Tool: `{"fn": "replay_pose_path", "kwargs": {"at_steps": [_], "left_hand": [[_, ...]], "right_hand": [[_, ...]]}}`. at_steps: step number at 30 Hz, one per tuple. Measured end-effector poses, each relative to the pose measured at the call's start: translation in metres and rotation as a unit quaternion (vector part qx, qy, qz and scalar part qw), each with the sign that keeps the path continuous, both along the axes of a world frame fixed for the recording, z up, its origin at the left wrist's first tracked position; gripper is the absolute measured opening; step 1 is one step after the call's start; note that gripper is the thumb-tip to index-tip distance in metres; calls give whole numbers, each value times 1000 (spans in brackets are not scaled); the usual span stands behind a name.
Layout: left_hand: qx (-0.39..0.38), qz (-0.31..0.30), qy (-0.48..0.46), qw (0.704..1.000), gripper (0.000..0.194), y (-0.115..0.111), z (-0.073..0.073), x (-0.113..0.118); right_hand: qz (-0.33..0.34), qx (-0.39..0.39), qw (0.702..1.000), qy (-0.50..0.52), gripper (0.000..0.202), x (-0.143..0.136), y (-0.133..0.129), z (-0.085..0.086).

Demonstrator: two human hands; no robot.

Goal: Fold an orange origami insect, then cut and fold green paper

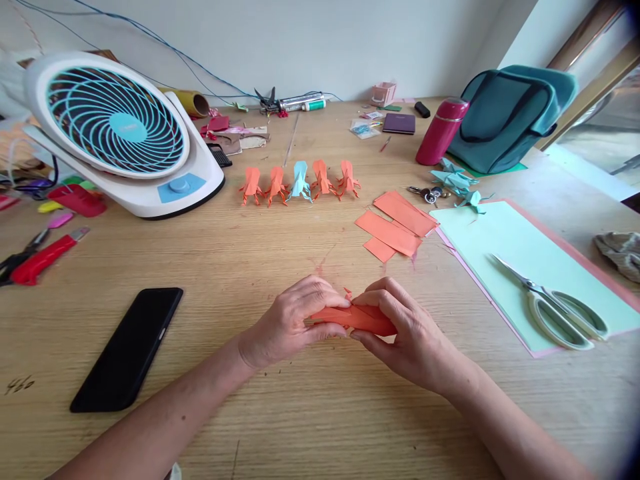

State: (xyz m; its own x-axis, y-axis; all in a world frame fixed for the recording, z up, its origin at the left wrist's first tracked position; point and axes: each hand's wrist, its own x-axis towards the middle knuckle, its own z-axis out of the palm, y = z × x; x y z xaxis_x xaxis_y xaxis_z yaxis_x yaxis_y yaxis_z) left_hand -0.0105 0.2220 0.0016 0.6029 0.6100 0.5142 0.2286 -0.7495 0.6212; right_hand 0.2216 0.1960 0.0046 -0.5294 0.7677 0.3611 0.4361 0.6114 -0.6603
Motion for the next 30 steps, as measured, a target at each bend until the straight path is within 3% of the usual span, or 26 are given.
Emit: {"fn": "replay_pose_path", "kwargs": {"at_steps": [5, 8, 12, 17, 23, 30], "left_hand": [[-10, 7, 28, 1000, 43, 0, 4, -3], [-10, 26, 48, 998, 38, 1, 4, -3], [10, 39, 89, 995, 25, 1, -3, -1], [-12, 91, 146, 985, 26, -4, -15, -3], [-31, 114, 134, 984, 27, -7, -15, -10], [-63, 106, 124, 984, 16, -7, -15, -11]], "right_hand": [[-28, 9, 1000, 0, 23, 1, 1, -1], [-39, 4, 999, -6, 22, 1, 3, -5], [-39, -19, 999, -29, 25, -3, 5, -13], [-45, -43, 995, -73, 27, -10, 7, -23], [-35, -51, 996, -62, 33, -7, 7, -23], [-26, -55, 998, -36, 25, -6, 9, -24]]}}
